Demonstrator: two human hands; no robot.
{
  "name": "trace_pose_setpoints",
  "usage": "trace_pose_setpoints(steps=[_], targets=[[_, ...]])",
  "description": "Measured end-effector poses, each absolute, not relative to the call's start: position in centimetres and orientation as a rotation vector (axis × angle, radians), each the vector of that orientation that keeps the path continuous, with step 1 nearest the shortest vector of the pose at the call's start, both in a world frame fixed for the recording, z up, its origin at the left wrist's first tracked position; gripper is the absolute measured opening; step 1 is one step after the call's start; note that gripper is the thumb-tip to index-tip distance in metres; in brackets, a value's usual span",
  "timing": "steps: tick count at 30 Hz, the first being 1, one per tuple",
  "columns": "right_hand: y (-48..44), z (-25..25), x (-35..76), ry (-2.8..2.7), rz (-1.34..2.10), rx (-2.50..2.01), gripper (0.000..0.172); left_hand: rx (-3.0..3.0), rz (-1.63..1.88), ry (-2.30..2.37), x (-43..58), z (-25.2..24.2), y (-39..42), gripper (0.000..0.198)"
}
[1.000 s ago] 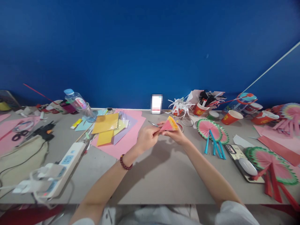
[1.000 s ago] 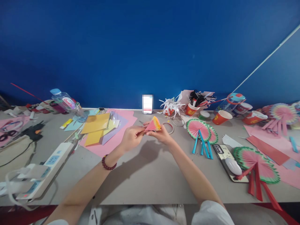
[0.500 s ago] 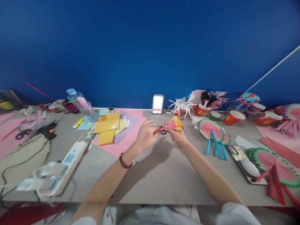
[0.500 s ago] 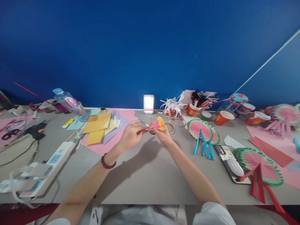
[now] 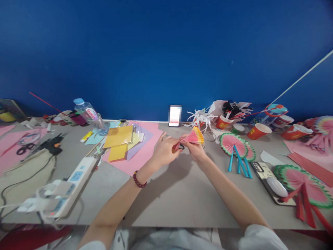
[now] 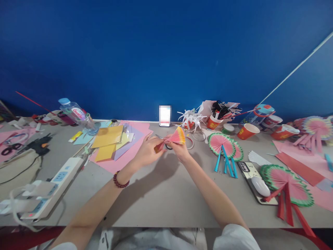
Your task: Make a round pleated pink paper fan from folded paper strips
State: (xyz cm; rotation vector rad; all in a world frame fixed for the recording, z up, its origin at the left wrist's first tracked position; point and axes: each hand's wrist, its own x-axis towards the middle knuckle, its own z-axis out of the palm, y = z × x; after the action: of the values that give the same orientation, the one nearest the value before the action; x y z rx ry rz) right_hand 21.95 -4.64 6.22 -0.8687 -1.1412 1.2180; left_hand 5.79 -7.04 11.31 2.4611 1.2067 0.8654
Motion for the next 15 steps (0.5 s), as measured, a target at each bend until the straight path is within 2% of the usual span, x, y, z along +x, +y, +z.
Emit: trace_pose_setpoints(steps=[6, 11, 15], targets=[[-4.6, 6.4, 22.3, -1.12, 1.276, -0.873, 0.028, 2.311, 1.03, 1.236, 5.8, 10.2, -6.4, 0.027], [-4.9, 6.4, 22.2, -1.208, 1.236, -0.862, 0.022, 2.368, 1.037, 1.144, 5.3, 10.0, -6.0, 0.035], [-5.4, 6.9, 22.0, -1.255, 1.276, -0.908, 0.031, 2.298, 1.083, 1.218, 5.2, 9.6, -6.0, 0.038]])
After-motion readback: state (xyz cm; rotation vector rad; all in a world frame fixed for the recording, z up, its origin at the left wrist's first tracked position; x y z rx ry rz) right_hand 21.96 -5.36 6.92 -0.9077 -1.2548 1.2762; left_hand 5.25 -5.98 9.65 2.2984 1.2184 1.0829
